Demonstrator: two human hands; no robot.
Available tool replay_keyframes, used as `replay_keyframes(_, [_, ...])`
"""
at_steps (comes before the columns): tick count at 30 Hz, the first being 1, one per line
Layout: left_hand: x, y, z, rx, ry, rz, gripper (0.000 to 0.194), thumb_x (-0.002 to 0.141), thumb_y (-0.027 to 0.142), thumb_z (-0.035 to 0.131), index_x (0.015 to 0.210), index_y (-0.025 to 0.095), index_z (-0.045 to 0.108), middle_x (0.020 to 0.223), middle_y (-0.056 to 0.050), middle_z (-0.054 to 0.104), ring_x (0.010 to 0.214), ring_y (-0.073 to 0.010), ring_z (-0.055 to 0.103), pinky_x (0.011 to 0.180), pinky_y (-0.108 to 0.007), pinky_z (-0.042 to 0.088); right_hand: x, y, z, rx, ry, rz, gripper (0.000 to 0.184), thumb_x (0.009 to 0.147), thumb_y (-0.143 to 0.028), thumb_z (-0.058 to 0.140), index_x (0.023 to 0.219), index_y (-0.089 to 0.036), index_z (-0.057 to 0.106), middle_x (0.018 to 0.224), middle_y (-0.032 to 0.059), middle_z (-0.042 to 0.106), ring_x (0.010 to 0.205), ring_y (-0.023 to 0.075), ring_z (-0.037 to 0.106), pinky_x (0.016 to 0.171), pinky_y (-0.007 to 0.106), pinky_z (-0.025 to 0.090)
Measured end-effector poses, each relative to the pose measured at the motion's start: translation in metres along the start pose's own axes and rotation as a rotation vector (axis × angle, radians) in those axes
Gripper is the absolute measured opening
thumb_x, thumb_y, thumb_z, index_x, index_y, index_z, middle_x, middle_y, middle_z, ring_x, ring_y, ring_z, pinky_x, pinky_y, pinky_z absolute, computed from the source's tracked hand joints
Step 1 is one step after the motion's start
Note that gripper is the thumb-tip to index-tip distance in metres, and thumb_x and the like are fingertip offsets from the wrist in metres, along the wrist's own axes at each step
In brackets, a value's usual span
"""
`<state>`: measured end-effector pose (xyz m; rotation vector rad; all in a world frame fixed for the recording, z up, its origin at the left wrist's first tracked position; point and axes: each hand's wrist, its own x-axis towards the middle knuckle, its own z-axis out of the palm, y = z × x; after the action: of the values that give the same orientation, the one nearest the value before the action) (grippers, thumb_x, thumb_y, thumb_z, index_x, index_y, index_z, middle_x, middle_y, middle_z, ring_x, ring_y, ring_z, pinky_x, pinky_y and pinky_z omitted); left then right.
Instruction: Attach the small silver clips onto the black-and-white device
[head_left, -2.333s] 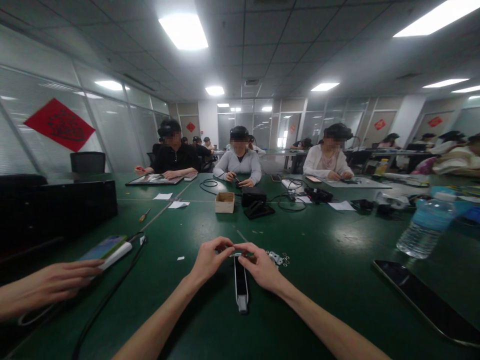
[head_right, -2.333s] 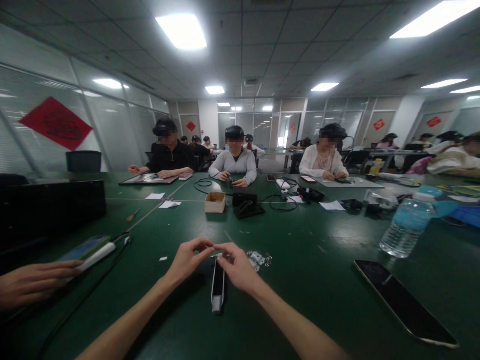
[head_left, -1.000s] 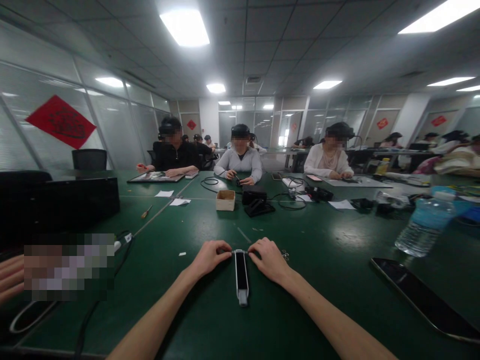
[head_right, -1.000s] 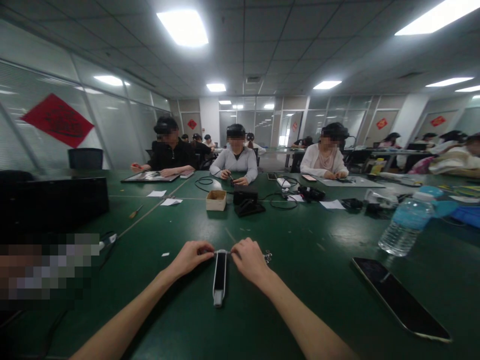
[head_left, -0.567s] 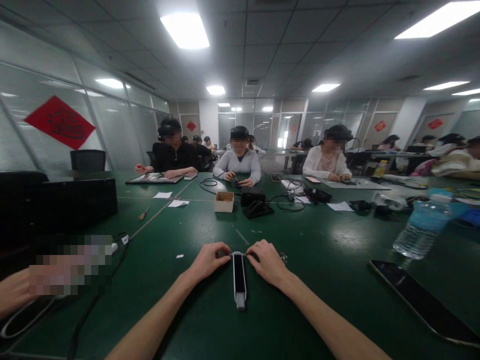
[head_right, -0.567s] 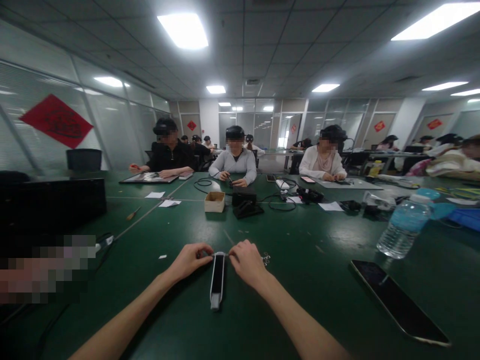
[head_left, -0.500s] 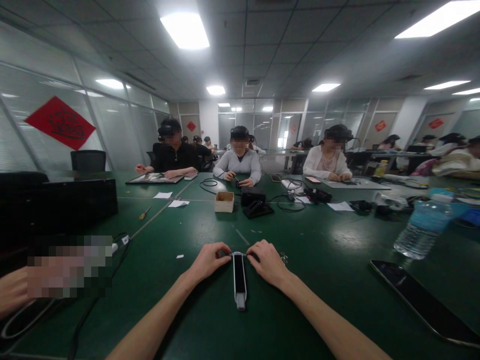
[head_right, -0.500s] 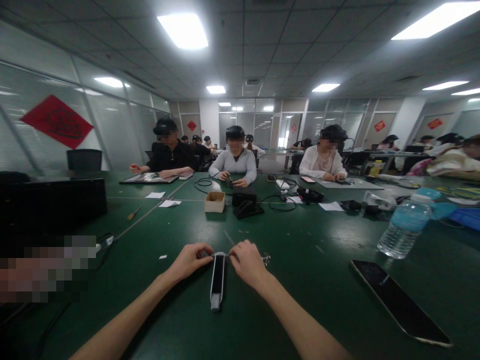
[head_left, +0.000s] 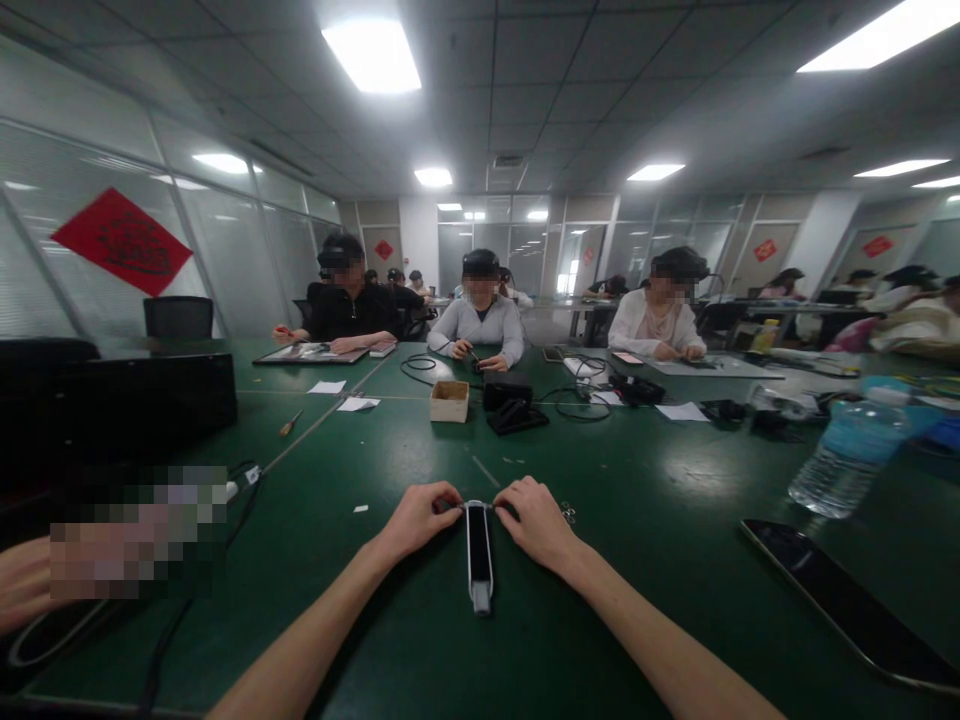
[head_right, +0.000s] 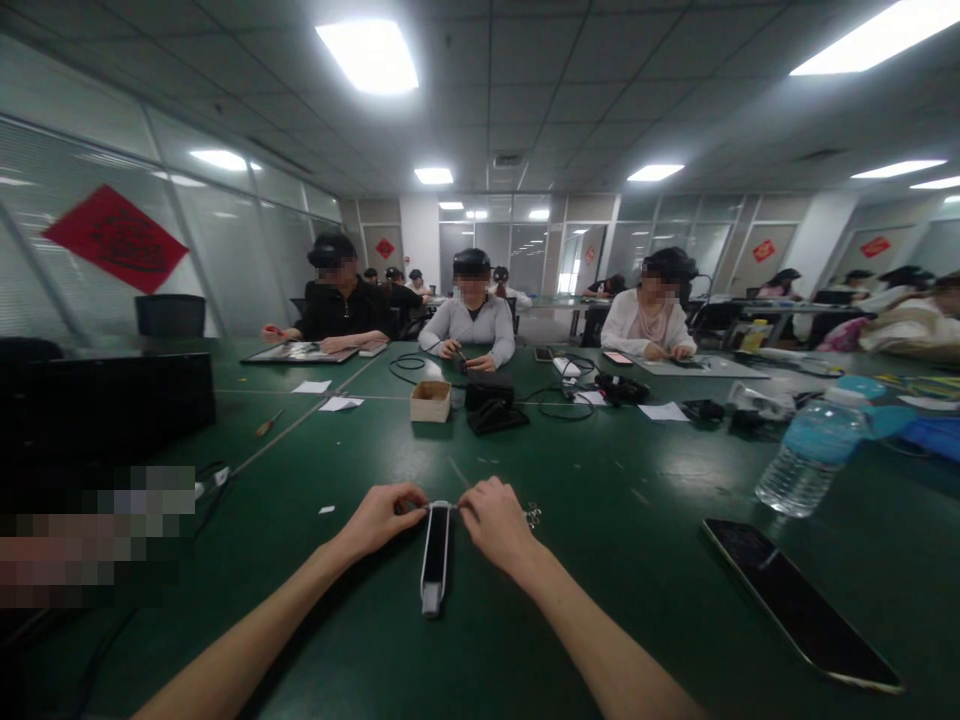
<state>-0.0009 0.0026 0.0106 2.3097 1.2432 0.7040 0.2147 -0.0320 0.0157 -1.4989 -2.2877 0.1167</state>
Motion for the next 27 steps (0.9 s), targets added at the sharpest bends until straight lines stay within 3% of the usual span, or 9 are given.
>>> replay_keyframes(4, [-0.001,0.003,-0.001,0.004,-0.001,-0.012,0.018,0.08,0.029,0.058,0.09,0.018,0.069,0.084,-0.001,0.071,0.07,-0.0149,0.061,0.068,-0.024,0.047,0.001,0.01,-0.014,-0.064,0.025,-0.018,0.022,0.092,-0.023,0.048,0.099,-0.018,0.068,0.102,0.0068,0.067,0.098,0.0207,0.054,0.083,0.032,0.04])
replay_keyframes(8, [-0.001,0.005,-0.003,-0.003,-0.005,-0.043,0.022,0.081,0.033,0.057,0.091,0.019,0.069,0.082,-0.001,0.071,0.07,-0.0159,0.061,0.069,-0.026,0.048,-0.001,0.039,-0.035,-0.161,0.106,0.043,0.023,0.093,-0.022,0.046,0.099,-0.017,0.068,0.103,0.008,0.066,0.098,0.0213,0.054,0.082,0.033,0.04])
replay_keyframes(14, [0.0,0.004,-0.006,-0.008,-0.017,-0.023,0.023,0.08,0.034,0.056,0.092,0.019,0.069,0.085,-0.002,0.071,0.072,-0.0165,0.061,0.071,-0.027,0.048,-0.009,0.079,-0.052,-0.247,0.043,0.13,0.022,0.091,-0.023,0.048,0.097,-0.018,0.069,0.102,0.008,0.067,0.097,0.0215,0.055,0.082,0.033,0.039])
replay_keyframes(27, [0.001,0.008,-0.006,-0.028,-0.013,-0.063,0.021,0.078,0.034,0.058,0.089,0.019,0.069,0.085,-0.002,0.072,0.074,-0.0174,0.063,0.071,-0.028,0.05,-0.011,0.085,-0.052,-0.254,-0.022,0.158,0.022,0.09,-0.022,0.049,0.097,-0.018,0.07,0.099,0.009,0.067,0.095,0.0221,0.056,0.083,0.031,0.041])
